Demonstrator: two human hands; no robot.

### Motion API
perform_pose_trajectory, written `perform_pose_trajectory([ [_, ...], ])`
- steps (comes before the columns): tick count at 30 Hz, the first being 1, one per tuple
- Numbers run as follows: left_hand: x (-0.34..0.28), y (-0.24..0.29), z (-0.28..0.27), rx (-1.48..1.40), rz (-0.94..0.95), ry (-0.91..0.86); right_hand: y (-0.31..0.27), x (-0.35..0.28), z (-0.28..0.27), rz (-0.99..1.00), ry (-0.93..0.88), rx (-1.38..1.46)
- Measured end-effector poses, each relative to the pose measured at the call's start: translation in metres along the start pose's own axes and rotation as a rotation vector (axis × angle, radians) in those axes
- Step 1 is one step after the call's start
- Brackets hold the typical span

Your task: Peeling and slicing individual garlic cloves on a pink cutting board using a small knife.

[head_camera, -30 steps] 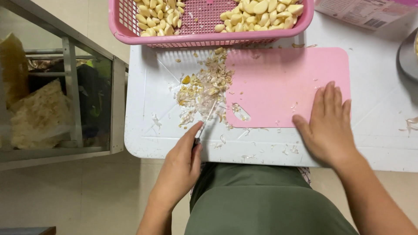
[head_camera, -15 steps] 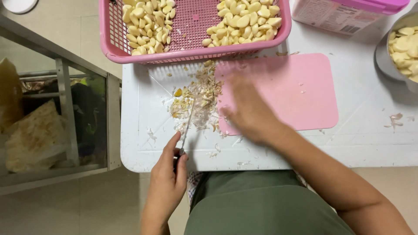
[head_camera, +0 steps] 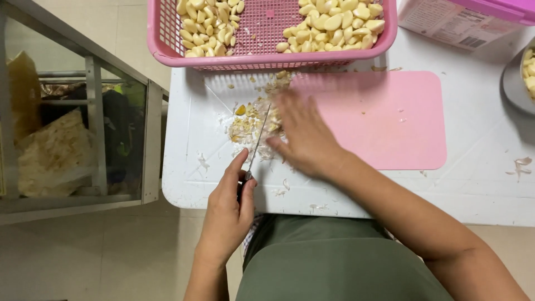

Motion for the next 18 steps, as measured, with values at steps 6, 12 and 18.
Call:
perform_pose_trajectory([
  [6, 0.001, -0.017, 0.002, 0.023, -0.097, -0.005, 0.004, -0.019, 0.024, -0.015, -0.157, -0.106],
  [12, 0.009, -0.008, 0.01, -0.006, -0.071, -0.007, 0.021, -0.044, 0.016, -0.362, 0.34, 0.151],
  [18, 0.016, 0.015, 0.038, 0.035, 0.138, -0.202, 0.077, -0.068, -0.037, -0.046, 0.373, 0.319],
])
Point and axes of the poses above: each hand's wrist, its own x-axis towards the middle knuckle, its own z-axis out of the palm, y = z × x, the point moved 8 cm from there along x, towards the middle knuckle, and after that the axes turned 1 degree about -z, right-handed, at the moved point
